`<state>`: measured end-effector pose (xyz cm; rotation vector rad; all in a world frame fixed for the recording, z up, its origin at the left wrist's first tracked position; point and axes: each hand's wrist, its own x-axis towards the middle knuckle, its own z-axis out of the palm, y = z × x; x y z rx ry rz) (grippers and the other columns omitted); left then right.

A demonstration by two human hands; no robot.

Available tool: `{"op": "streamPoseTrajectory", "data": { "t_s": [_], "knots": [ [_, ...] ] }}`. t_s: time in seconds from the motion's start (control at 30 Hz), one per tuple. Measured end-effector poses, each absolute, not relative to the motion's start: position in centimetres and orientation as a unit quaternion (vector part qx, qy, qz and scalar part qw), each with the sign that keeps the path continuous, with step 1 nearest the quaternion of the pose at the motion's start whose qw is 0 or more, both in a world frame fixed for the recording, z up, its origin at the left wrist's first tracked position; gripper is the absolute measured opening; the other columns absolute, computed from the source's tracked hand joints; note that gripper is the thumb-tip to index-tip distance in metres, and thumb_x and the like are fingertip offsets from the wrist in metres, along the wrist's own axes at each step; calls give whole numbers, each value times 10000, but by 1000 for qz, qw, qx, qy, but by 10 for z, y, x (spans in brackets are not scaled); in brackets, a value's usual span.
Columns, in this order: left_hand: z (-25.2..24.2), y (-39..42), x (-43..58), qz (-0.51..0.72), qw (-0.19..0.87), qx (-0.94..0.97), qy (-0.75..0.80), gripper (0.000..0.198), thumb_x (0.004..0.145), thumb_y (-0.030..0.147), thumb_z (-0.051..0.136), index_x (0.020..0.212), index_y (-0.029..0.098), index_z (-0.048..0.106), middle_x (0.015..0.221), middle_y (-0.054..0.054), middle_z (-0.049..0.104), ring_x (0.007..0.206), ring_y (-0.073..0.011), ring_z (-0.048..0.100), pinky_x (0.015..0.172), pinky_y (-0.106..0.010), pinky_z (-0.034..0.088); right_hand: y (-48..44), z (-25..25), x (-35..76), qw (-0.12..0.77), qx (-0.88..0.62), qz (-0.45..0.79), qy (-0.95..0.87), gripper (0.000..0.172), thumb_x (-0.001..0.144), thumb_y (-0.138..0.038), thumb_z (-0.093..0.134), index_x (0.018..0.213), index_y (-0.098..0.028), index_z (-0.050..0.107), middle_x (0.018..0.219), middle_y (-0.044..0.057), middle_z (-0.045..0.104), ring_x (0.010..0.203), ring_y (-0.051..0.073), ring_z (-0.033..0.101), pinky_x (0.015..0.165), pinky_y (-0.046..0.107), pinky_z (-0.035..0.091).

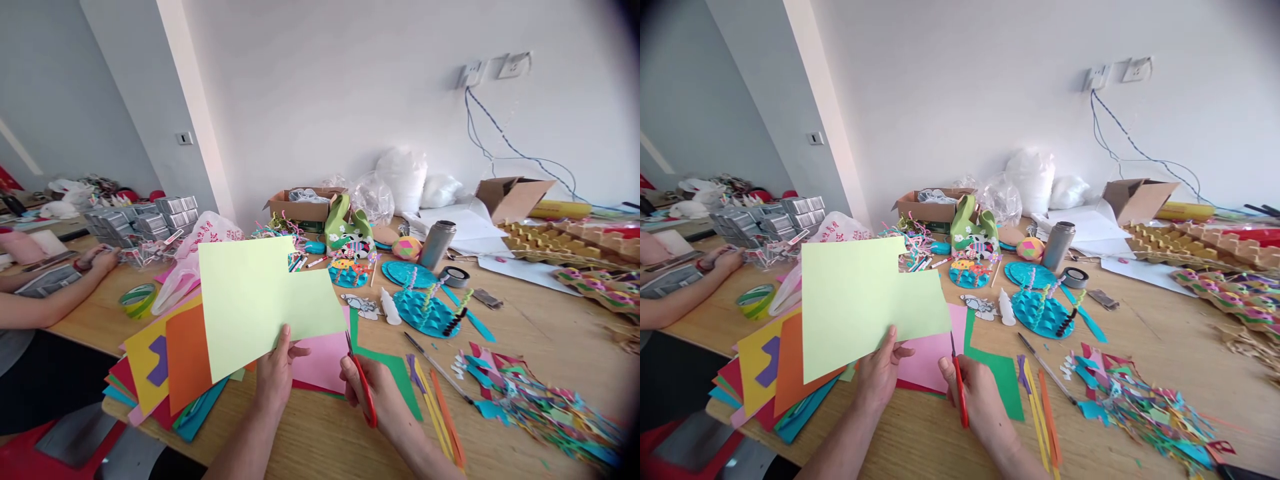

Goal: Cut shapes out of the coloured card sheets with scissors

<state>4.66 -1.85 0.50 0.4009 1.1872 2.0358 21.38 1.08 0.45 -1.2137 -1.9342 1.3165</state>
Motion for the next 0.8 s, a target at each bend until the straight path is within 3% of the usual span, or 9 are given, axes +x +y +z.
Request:
{"op": "streamPoseTrajectory", "data": {
  "t_s": [0.23,0.8],
  "knots": [
    [3,-20,47,779,382,168,468,297,666,389,809,880,206,714,992,-54,755,676,-182,687,548,-285,576,12,1,215,261,-448,505,-690,558,891,-676,381,680,-183,534,486,7,576,441,134,487,461,235,332],
    [3,-21,48,767,391,174,477,332,669,396,809,914,195,710,952,-55,755,649,-204,699,550,-322,581,12,4,215,265,-458,511,-677,553,874,-681,412,670,-182,532,483,4,563,430,126,474,437,230,319]
  ]
}}
